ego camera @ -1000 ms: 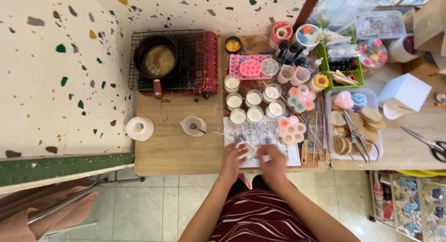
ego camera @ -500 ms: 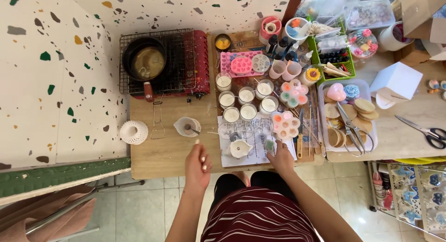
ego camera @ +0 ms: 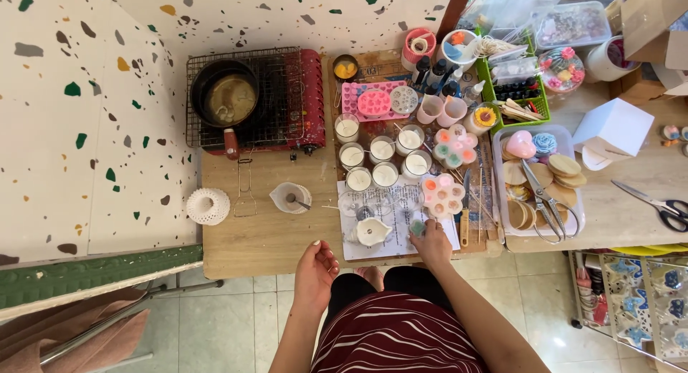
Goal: The recorder is making decorative candles, including preparing wicks, melting wax, and assembling various candle components at a workbench.
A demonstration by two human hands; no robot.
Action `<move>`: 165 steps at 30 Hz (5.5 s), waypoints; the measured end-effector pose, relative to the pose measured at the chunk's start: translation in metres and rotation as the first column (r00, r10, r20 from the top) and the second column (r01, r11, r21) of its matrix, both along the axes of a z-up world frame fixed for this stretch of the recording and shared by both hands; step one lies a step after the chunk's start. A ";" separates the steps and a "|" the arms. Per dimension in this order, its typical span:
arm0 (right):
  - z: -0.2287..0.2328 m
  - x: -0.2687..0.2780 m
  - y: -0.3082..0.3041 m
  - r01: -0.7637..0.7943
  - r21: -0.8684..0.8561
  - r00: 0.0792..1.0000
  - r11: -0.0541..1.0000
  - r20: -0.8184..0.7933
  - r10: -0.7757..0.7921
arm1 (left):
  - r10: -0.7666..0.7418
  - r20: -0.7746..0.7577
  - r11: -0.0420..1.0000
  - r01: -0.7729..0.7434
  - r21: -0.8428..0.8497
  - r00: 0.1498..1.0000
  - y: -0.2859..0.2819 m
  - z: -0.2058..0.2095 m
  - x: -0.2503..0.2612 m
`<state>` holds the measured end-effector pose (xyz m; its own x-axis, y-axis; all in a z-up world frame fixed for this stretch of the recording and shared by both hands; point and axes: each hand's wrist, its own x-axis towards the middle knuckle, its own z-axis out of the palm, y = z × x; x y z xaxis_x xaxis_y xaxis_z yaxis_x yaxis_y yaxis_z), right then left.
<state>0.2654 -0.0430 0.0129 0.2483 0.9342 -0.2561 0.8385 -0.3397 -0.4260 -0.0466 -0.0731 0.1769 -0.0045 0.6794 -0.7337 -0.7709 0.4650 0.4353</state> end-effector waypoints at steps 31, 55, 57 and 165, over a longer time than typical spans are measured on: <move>0.088 -0.059 0.313 -0.442 0.233 0.894 0.866 0.194 0.404 | 0.338 -0.084 0.931 -0.346 -0.115 0.937 -0.061 -0.039 -0.050; 0.041 -0.045 0.333 -0.641 -0.045 0.635 0.766 0.530 0.562 | 0.354 -0.136 0.918 -0.372 -0.140 0.925 -0.061 -0.019 -0.069; 0.041 -0.047 0.339 -0.578 0.012 0.706 0.816 0.509 0.493 | 0.355 -0.147 0.914 -0.376 -0.153 0.923 -0.064 -0.020 -0.071; 0.122 0.620 0.123 -0.434 0.296 0.897 0.851 0.053 0.439 | -0.179 -0.854 0.571 0.655 -0.495 -0.489 0.377 -0.020 0.750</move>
